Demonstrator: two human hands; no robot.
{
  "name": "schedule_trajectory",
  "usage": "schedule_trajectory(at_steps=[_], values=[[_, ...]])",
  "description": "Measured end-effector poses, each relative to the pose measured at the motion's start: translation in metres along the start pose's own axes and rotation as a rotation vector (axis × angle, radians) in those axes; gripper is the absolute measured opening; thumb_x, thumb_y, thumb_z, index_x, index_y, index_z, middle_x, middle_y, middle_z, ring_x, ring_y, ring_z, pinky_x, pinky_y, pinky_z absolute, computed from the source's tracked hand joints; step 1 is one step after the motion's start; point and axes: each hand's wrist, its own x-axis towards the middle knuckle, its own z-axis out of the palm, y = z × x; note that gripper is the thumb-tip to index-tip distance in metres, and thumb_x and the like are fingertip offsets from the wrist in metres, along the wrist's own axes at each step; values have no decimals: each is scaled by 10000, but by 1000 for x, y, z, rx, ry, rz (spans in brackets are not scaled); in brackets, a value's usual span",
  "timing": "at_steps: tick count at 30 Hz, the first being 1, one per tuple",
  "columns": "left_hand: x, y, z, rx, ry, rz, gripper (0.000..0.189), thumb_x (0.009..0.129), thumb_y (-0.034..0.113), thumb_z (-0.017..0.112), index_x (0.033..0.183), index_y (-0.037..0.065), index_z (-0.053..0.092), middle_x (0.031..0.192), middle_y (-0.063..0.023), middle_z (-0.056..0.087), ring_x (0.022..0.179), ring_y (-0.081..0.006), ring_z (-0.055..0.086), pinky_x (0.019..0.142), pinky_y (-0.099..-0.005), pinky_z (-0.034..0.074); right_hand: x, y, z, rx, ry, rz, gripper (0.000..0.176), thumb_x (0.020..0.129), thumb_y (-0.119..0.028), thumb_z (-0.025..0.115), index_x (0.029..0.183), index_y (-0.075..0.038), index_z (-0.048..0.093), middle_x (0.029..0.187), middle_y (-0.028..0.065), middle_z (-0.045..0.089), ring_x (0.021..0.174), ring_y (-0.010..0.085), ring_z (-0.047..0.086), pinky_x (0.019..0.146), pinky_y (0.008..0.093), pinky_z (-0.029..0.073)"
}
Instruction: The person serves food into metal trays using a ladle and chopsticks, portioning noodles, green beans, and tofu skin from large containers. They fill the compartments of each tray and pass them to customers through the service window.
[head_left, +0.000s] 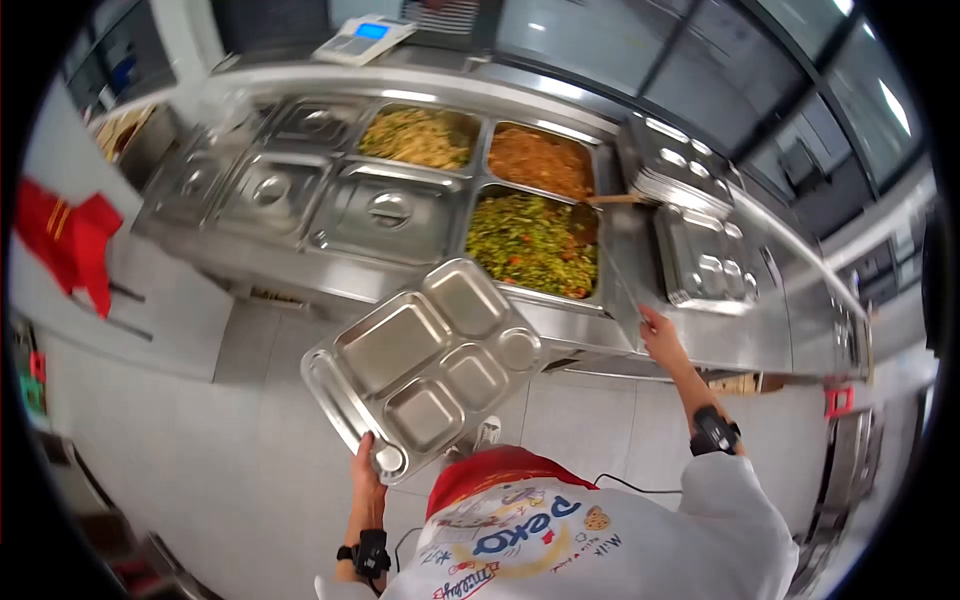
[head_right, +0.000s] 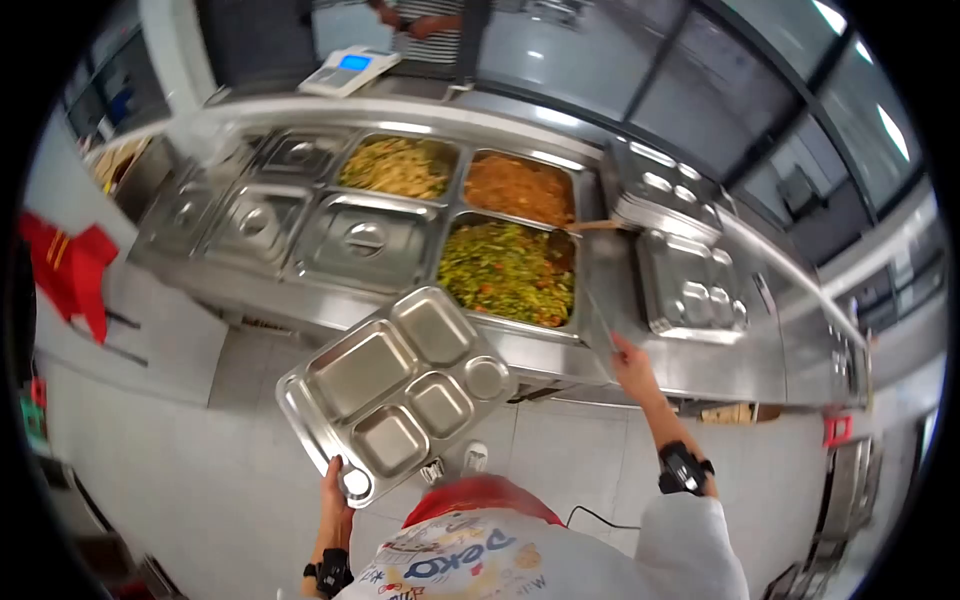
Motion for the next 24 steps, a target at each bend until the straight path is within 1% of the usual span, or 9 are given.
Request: schedule_trajectory(at_steps=[1, 2, 4, 7, 12, 16, 20, 22, 24], values=[[0, 3, 5, 6, 5, 4, 297, 821, 228, 601, 1036, 34, 537, 896, -47, 597, 783, -167, 599, 683, -296, 503, 2, -13, 7, 208, -72, 223, 428, 835, -78, 529, 1257, -111, 464, 677, 30, 498, 502, 80, 412, 397, 235, 357], [0, 4, 7, 8, 19, 14, 267, 823, 211, 594, 1015, 35, 541, 884, -44, 596, 756, -168, 601, 659, -297, 508, -1, -19, 14, 386, -101, 310, 449, 834, -74, 523, 1274, -108, 440, 673, 27, 489, 493, 76, 400, 388, 226, 336], [3, 4, 6, 52, -18, 68, 223, 822, 188, 585, 980, 35, 556, 877, -43, 598, 780, -159, 600, 671, -296, 507, -2, -25, 22, 744, -182, 466, 491, 833, -65, 512, 1308, -101, 393, 665, 21, 470, 475, 68, 376, 368, 208, 294], [-1, 10, 20, 65, 23, 99, 246, 825, 221, 588, 983, 34, 559, 904, -45, 593, 810, -155, 594, 687, -289, 506, -15, -34, -4, 1036, -278, 561, 478, 854, -65, 506, 1309, -99, 363, 689, 38, 460, 473, 60, 344, 365, 192, 275], [-16, 30, 77, 123, 8, 177, 338, 862, 274, 546, 1086, 22, 520, 1040, -71, 571, 955, -190, 559, 850, -323, 456, -21, -27, -32, 1161, -282, 565, 406, 876, -67, 487, 1270, -112, 405, 696, 42, 474, 480, 52, 344, 369, 174, 263], [-4, 33, 143, 28, 40, 222, 388, 893, 331, 501, 1132, 25, 487, 1114, -89, 548, 1006, -216, 550, 861, -350, 462, -27, -28, -36, 1262, -244, 525, 388, 879, -61, 483, 1257, -114, 415, 705, 48, 479, 487, 48, 344, 369, 168, 263], [7, 36, 228, -52, -114, 254, 407, 915, 358, 447, 1183, 53, 467, 1126, -83, 541, 1037, -220, 538, 870, -361, 464, -26, -18, -43, 1389, -285, 572, 367, 877, -56, 488, 1236, -109, 432, 712, 57, 486, 489, 48, 342, 370, 168, 264], [38, 35, 244, -56, -298, 288, 372, 924, 347, 435, 1154, 59, 485, 1093, -59, 562, 1022, -206, 544, 871, -352, 459, -26, -13, -43, 1430, -313, 600, 360, 876, -54, 491, 1228, -108, 440, 714, 60, 489, 488, 49, 340, 369, 167, 263], [70, 32, 257, -58, -343, 326, 358, 922, 346, 443, 1135, 63, 498, 1088, -48, 565, 1010, -197, 546, 880, -353, 447, -26, -14, -44, 1405, -328, 623, 329, 890, -67, 478, 1210, -142, 485, 719, 55, 470, 484, 41, 328, 364, 151, 262]])
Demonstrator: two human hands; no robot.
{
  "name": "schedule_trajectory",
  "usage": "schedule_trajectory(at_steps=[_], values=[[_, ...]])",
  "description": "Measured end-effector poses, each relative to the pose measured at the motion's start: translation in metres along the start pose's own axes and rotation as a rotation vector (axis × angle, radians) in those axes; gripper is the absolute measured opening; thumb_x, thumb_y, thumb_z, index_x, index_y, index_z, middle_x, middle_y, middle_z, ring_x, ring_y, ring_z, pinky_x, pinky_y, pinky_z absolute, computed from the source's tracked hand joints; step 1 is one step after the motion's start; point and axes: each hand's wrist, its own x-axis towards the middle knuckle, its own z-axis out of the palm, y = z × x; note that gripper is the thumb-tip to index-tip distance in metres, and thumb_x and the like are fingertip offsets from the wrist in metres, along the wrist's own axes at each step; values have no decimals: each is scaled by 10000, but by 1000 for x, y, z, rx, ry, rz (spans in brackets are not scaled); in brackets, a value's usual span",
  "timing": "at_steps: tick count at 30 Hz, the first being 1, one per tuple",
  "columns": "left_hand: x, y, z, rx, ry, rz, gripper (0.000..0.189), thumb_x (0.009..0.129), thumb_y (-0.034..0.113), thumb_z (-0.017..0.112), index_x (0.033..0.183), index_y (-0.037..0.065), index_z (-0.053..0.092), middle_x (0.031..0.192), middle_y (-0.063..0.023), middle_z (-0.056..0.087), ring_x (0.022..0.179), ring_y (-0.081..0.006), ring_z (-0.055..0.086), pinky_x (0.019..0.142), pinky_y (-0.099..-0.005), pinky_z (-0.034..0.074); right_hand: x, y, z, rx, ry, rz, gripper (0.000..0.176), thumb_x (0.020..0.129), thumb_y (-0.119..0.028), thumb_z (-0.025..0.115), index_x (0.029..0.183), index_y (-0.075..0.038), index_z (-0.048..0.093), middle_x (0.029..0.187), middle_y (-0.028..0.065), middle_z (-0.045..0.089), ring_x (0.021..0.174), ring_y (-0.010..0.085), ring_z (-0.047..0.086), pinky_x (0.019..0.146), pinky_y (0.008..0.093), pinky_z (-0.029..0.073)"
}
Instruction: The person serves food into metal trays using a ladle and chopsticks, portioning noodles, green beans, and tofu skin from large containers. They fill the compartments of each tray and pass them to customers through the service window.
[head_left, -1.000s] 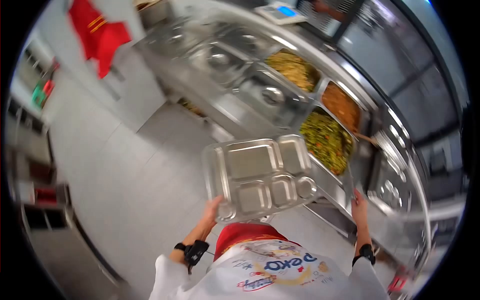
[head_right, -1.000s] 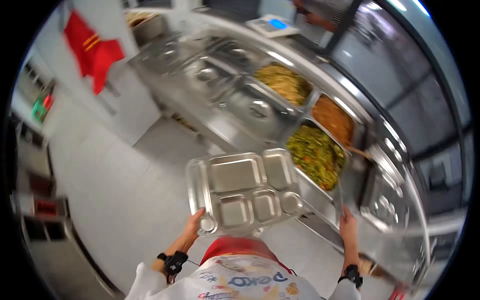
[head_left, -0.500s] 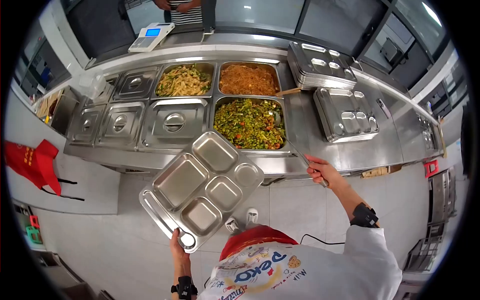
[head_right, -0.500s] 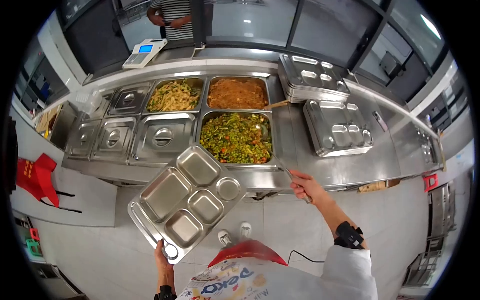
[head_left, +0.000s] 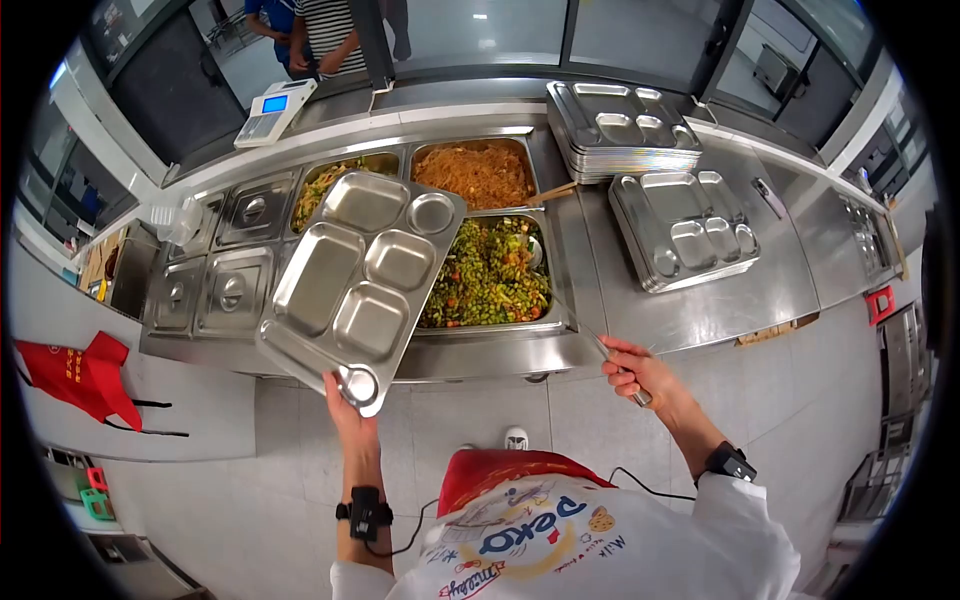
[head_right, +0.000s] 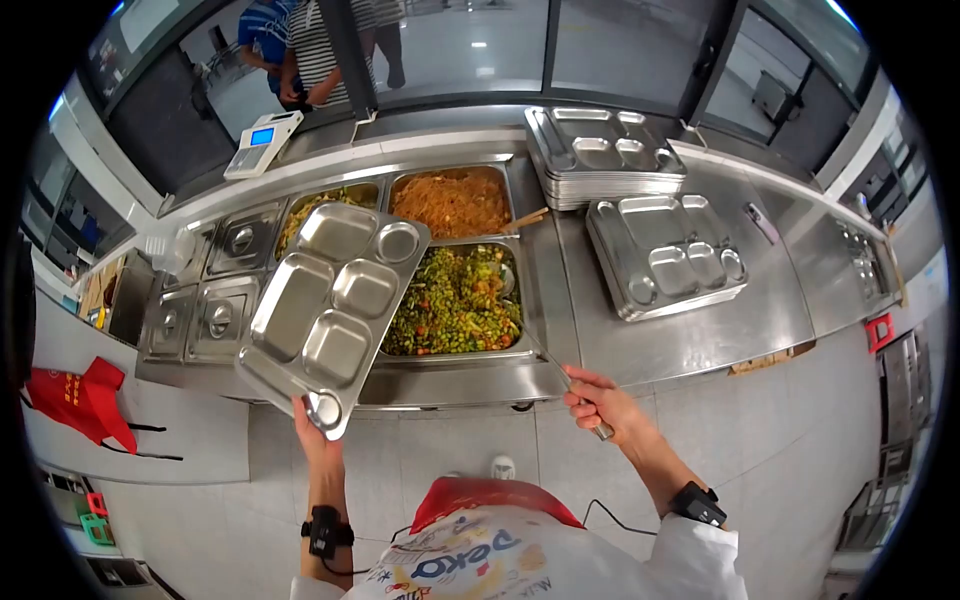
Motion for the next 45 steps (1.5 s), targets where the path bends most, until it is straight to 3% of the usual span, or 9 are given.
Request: schedule_trajectory(at_steps=[15, 22, 26, 31, 34, 36, 38, 39, 45], values=[[145, -32, 39, 27, -63, -289, 388, 860, 400, 542, 1066, 73, 512, 990, -31, 574, 868, -172, 591, 734, -327, 508, -4, -7, 132, -306, 112, -115, 425, 878, -66, 455, 1292, -162, 434, 693, -5, 447, 481, 49, 316, 404, 182, 290], [176, 1, 32, 53, -68, -429, 380, 858, 425, 536, 1067, 110, 515, 971, -22, 576, 874, -167, 590, 734, -332, 506, 50, 56, 156, -1278, 369, -803, 460, 825, -22, 512, 1275, -100, 453, 751, 128, 584, 546, 145, 480, 509, 271, 410], [191, 22, 9, 61, -85, -430, 352, 882, 393, 508, 1077, 101, 520, 988, -23, 578, 906, -163, 584, 769, -325, 494, 57, 57, 172, -1261, 342, -695, 478, 807, 9, 523, 1269, -96, 459, 817, 149, 600, 562, 150, 488, 531, 261, 417], [179, 62, -24, 4, -84, -416, 329, 913, 323, 471, 1116, 69, 518, 1043, -42, 578, 952, -169, 572, 817, -324, 473, 89, 24, 213, -739, 214, -472, 421, 836, -34, 492, 1256, -51, 474, 668, -11, 511, 515, 27, 432, 474, 182, 372], [171, 75, -80, 115, 26, -419, 342, 907, 269, 470, 1150, 31, 500, 1080, -57, 570, 984, -181, 560, 857, -317, 450, 146, -19, 252, -848, 154, -505, 448, 859, -37, 458, 1303, -79, 420, 604, -39, 429, 462, 21, 368, 412, 176, 291], [154, 88, -95, 165, 150, -366, 352, 897, 239, 475, 1163, 8, 489, 1092, -68, 564, 991, -187, 557, 863, -312, 446, 217, -38, 248, -1091, 32, -695, 447, 848, -47, 473, 1292, -84, 432, 613, 19, 517, 476, 100, 479, 438, 254, 372], [142, 96, -112, 180, 226, -346, 361, 899, 245, 475, 1162, -2, 487, 1087, -81, 567, 985, -188, 559, 836, -303, 459, 295, -52, 245, -1512, -18, -1298, 459, 825, -53, 495, 1279, -98, 441, 719, 125, 605, 597, 255, 593, 529, 341, 446], [133, 104, -107, 157, 259, -343, 365, 896, 248, 483, 1157, -6, 491, 1077, -79, 570, 975, -185, 561, 824, -300, 464, 293, -63, 276, -1598, 87, -937, 431, 799, -62, 510, 1227, -106, 485, 883, 193, 612, 746, 361, 594, 637, 401, 485], [115, 108, -131, 199, 435, -158, 371, 864, 285, 538, 1099, -2, 523, 1032, -49, 557, 936, -166, 541, 795, -282, 454, 394, -89, 315, -1872, 62, -1016, 398, 775, -74, 525, 1171, -113, 520, 871, 190, 612, 724, 363, 588, 650, 446, 494]])
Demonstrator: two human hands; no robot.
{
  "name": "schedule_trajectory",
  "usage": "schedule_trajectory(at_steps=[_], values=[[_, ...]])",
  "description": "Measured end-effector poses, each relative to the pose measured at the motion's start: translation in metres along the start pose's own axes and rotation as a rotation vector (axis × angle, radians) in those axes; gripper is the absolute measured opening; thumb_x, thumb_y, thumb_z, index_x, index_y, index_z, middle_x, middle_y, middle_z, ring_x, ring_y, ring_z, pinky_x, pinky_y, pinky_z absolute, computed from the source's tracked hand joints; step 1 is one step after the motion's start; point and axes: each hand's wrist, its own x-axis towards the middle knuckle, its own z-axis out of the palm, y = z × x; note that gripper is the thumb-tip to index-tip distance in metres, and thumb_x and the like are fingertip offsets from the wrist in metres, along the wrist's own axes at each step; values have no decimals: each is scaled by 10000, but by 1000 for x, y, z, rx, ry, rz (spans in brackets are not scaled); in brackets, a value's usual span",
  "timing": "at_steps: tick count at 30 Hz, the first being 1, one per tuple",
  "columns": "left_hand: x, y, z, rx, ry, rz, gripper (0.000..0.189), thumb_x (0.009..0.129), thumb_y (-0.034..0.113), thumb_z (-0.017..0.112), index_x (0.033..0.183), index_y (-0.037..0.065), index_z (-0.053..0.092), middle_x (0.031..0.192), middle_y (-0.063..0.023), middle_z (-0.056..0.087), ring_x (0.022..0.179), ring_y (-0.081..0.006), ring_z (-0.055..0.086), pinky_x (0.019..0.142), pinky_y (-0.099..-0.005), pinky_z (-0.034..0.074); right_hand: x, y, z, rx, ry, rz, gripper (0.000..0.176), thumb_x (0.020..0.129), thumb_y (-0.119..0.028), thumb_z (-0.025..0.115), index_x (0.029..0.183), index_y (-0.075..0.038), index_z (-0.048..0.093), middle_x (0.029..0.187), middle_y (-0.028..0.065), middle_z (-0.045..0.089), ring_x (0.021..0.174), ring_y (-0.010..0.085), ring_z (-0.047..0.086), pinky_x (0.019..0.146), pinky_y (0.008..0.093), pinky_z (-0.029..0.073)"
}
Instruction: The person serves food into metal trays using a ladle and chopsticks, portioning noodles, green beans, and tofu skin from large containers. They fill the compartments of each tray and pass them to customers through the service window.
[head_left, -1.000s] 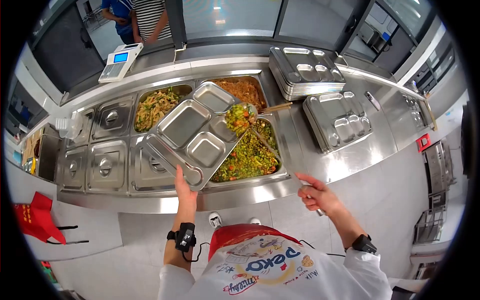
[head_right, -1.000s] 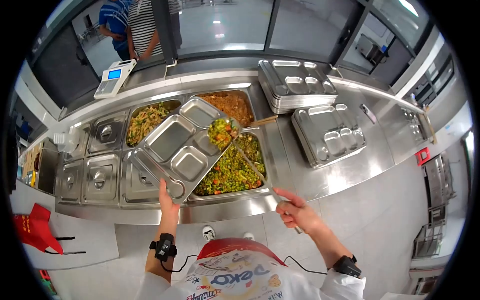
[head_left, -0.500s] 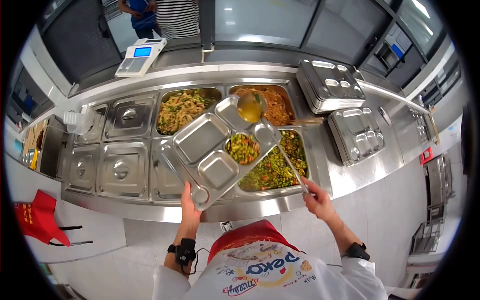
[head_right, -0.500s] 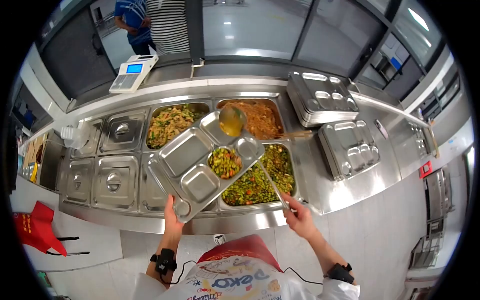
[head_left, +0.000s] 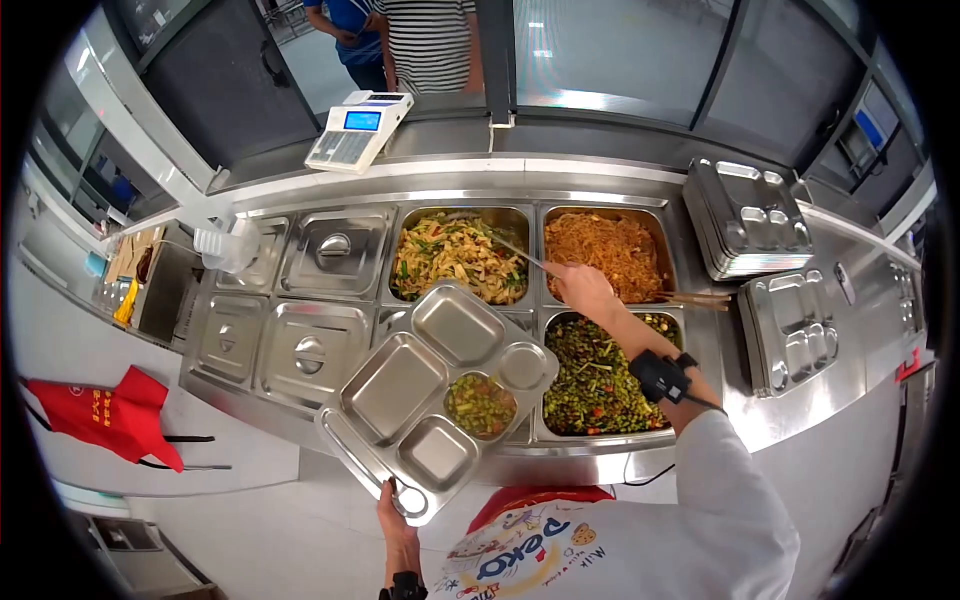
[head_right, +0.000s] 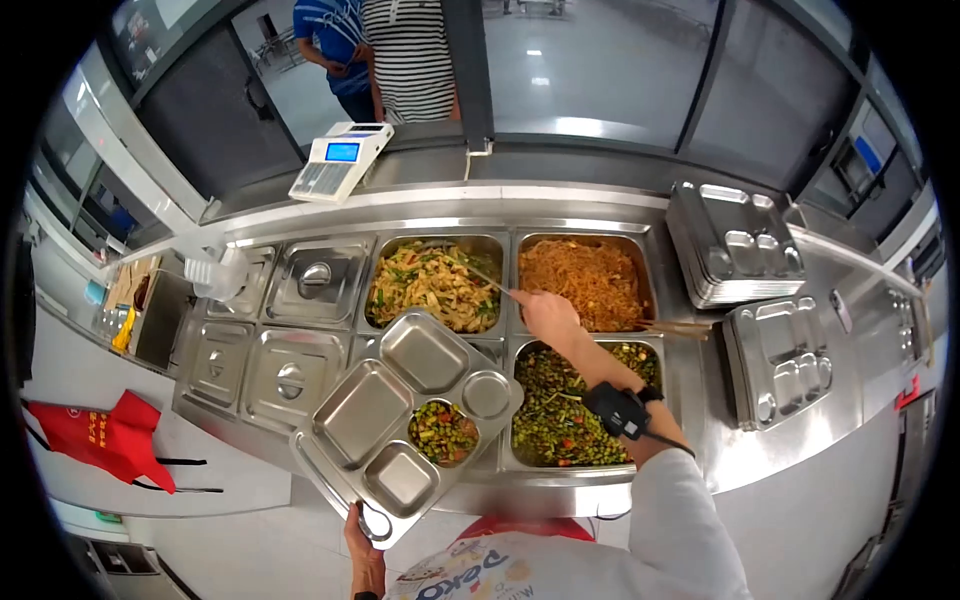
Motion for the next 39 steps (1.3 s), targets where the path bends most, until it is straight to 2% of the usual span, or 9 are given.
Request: schedule_trajectory(at_steps=[2, 8, 11, 12, 15, 16, 19, 24, 39], values=[[-3, -1, 3, -9, 9, 19, 362, 868, 300, 531, 1083, 9, 526, 1019, -43, 549, 935, -161, 533, 796, -282, 446, 6, 15, 19, -15, -7, -128, 367, 769, -71, 525, 1135, -88, 543, 785, 180, 618, 698, 341, 608, 582, 416, 515], [14, 5, 25, -51, 59, 23, 352, 882, 336, 516, 1063, 34, 526, 998, -39, 537, 929, -159, 533, 776, -289, 454, -60, 15, -56, -124, -171, -70, 378, 778, -48, 538, 1155, -76, 533, 747, 205, 587, 688, 349, 593, 624, 435, 487], [26, 13, 39, -97, 0, 37, 324, 897, 311, 492, 1062, 33, 518, 993, -44, 549, 911, -167, 551, 793, -301, 464, -62, 40, -57, 49, -125, -15, 390, 784, -44, 537, 1172, -75, 522, 760, 204, 581, 696, 348, 594, 604, 420, 479], [18, 24, 60, -92, 10, 35, 287, 901, 292, 483, 1021, 38, 542, 962, -56, 590, 890, -181, 578, 793, -317, 477, -56, 48, -43, 244, 12, -105, 362, 823, -55, 499, 1184, -69, 517, 697, 146, 559, 619, 272, 585, 560, 368, 465], [38, 30, 53, -94, -21, 43, 276, 892, 296, 500, 999, 46, 553, 949, -49, 597, 879, -172, 582, 772, -305, 484, -33, 41, -21, 549, -206, 177, 372, 850, -69, 481, 1220, -37, 483, 617, 138, 539, 517, 195, 524, 471, 333, 428], [41, 33, 52, -90, -26, 39, 275, 893, 295, 500, 997, 46, 554, 947, -50, 599, 876, -172, 583, 769, -306, 485, -31, 14, -30, 836, -362, 522, 365, 884, -99, 462, 1243, -34, 459, 598, 59, 463, 485, 117, 420, 428, 278, 366], [50, 43, 48, -84, -38, 30, 271, 893, 291, 498, 991, 46, 556, 937, -51, 603, 866, -174, 587, 763, -311, 489, -30, -10, -14, 1075, -419, 687, 390, 901, -108, 445, 1285, -45, 412, 627, 13, 431, 478, 91, 388, 393, 254, 319], [75, 64, 25, -133, -113, -26, 301, 881, 270, 515, 1042, 16, 537, 983, -68, 585, 922, -189, 571, 819, -322, 465, -35, -21, -48, 1432, -451, 781, 427, 881, -48, 468, 1298, -39, 372, 662, 38, 469, 471, 75, 380, 375, 204, 303], [121, 109, 5, -69, -156, -19, 264, 889, 261, 506, 1007, 29, 553, 969, -67, 587, 912, -194, 575, 810, -323, 475, -45, -95, 12, 1917, -243, 1002, 285, 905, -59, 443, 1183, -115, 467, 694, 63, 482, 460, 47, 350, 350, 150, 278]])
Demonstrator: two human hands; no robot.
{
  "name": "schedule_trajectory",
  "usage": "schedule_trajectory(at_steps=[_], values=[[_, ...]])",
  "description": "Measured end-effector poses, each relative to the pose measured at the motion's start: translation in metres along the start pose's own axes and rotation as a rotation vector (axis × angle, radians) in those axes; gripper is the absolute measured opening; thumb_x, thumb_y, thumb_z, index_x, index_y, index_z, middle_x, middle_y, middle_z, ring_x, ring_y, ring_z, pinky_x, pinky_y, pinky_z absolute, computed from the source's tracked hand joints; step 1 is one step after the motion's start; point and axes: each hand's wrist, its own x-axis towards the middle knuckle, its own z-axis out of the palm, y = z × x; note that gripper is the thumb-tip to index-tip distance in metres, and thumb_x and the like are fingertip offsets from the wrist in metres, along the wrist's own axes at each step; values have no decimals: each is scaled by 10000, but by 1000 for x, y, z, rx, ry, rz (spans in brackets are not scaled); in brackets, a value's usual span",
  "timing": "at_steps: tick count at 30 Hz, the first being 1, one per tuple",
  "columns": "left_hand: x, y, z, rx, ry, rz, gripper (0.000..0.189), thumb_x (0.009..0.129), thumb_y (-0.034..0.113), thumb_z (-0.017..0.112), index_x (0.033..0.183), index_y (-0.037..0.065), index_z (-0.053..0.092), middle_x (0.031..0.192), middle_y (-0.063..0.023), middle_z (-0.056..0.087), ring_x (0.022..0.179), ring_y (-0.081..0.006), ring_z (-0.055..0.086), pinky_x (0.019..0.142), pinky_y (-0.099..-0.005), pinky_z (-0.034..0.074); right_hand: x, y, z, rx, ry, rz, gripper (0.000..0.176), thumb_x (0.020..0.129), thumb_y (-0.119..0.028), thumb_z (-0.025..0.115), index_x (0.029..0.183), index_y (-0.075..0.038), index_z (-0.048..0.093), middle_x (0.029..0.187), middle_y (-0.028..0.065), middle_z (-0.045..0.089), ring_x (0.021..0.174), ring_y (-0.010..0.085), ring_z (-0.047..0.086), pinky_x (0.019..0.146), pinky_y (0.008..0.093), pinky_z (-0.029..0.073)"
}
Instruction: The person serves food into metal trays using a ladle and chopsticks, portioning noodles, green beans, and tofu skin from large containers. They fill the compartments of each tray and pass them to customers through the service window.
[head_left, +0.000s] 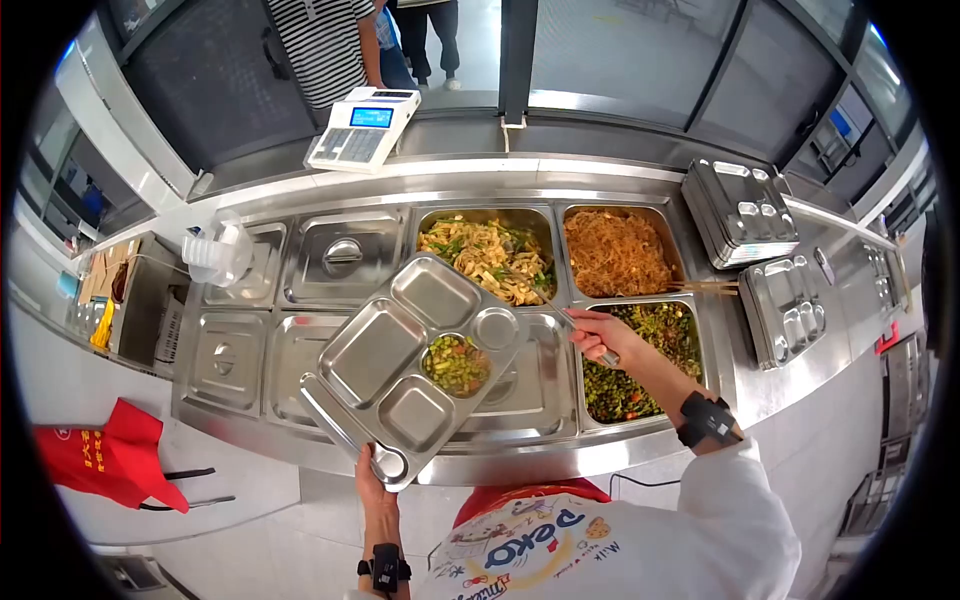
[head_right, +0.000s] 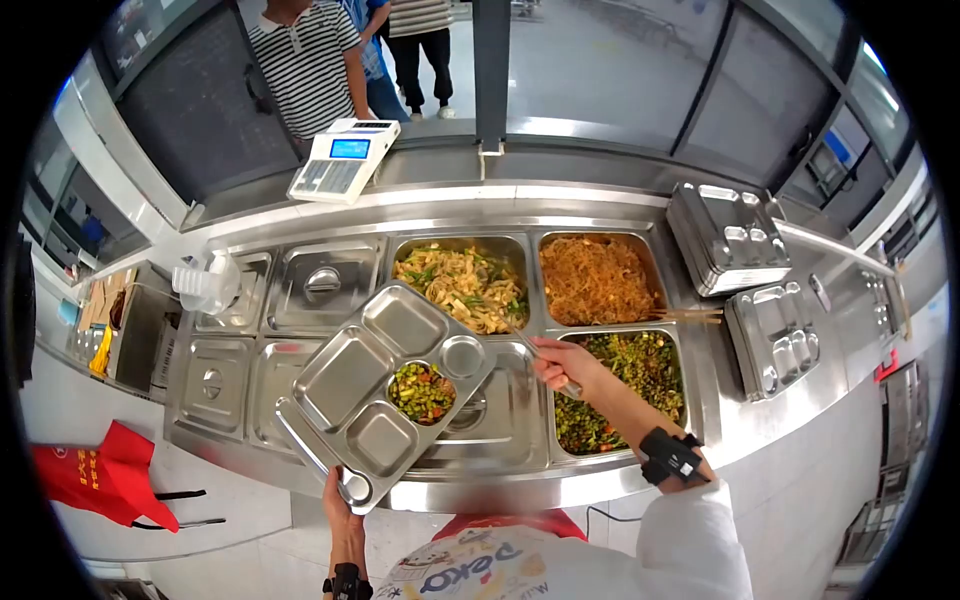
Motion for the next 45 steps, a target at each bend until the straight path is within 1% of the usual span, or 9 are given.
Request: schedule_trajectory(at_steps=[9, 24, 29, 31, 36, 39, 42, 43, 45], values=[[9, 8, 10, 27, -69, -12, 289, 863, 262, 548, 1043, 37, 538, 964, -57, 591, 900, -183, 589, 787, -321, 495, -51, -5, -2, 57, 43, -136, 207, 899, -73, 479, 1080, -137, 557, 680, 66, 498, 464, 53, 373, 343, 171, 302], [27, -4, 27, -19, -158, -36, 336, 878, 268, 526, 1108, 23, 523, 1045, -68, 578, 950, -188, 570, 819, -319, 471, -85, -7, 10, 124, -59, -138, 208, 908, -72, 457, 1105, -111, 514, 700, 58, 474, 471, 35, 353, 335, 145, 271], [41, -7, 69, -29, -259, -49, 367, 896, 312, 500, 1138, 37, 502, 1079, -58, 559, 984, -181, 556, 832, -322, 464, -130, -3, 41, -65, -71, -173, 328, 929, -82, 392, 1250, -114, 448, 714, 31, 414, 477, 25, 306, 337, 136, 230], [71, -24, 70, -63, -357, -33, 387, 902, 340, 487, 1154, 47, 494, 1094, -49, 551, 995, -180, 553, 842, -327, 461, -144, 6, 45, -105, -84, -135, 338, 926, -72, 388, 1256, -118, 444, 706, 28, 415, 471, 26, 304, 337, 136, 223], [70, -19, 130, -122, -386, -122, 422, 906, 400, 459, 1175, 75, 474, 1118, -33, 536, 1007, -179, 547, 864, -340, 453, -165, 51, 49, -324, 7, -76, 390, 892, -40, 429, 1272, -130, 435, 703, 15, 453, 459, 41, 315, 362, 175, 246], [65, -16, 152, -126, -371, -147, 436, 904, 420, 455, 1172, 78, 471, 1113, -31, 535, 1018, -178, 539, 864, -343, 454, -157, 89, 37, -635, 64, -186, 415, 893, -49, 441, 1297, -146, 432, 674, -9, 474, 467, 38, 362, 376, 169, 278], [70, -20, 155, -137, -410, -127, 441, 901, 428, 457, 1166, 77, 473, 1103, -26, 537, 1029, -175, 530, 860, -345, 455, -156, 110, 25, -1057, 137, -468, 455, 871, -49, 481, 1314, -130, 417, 686, -19, 502, 494, 45, 407, 446, 181, 344], [74, -23, 153, -144, -436, -114, 441, 900, 429, 459, 1165, 77, 474, 1100, -24, 537, 1032, -175, 527, 858, -346, 456, -153, 114, 17, -1099, 148, -542, 451, 847, -41, 515, 1289, -97, 445, 689, 19, 545, 521, 70, 448, 502, 206, 393], [76, -24, 149, -130, -449, -125, 439, 898, 431, 462, 1157, 77, 478, 1100, -19, 537, 1020, -172, 530, 853, -344, 457, -152, 120, 12, -1292, 224, -761, 438, 829, -21, 528, 1260, -77, 471, 701, 55, 564, 530, 97, 470, 516, 228, 408]])
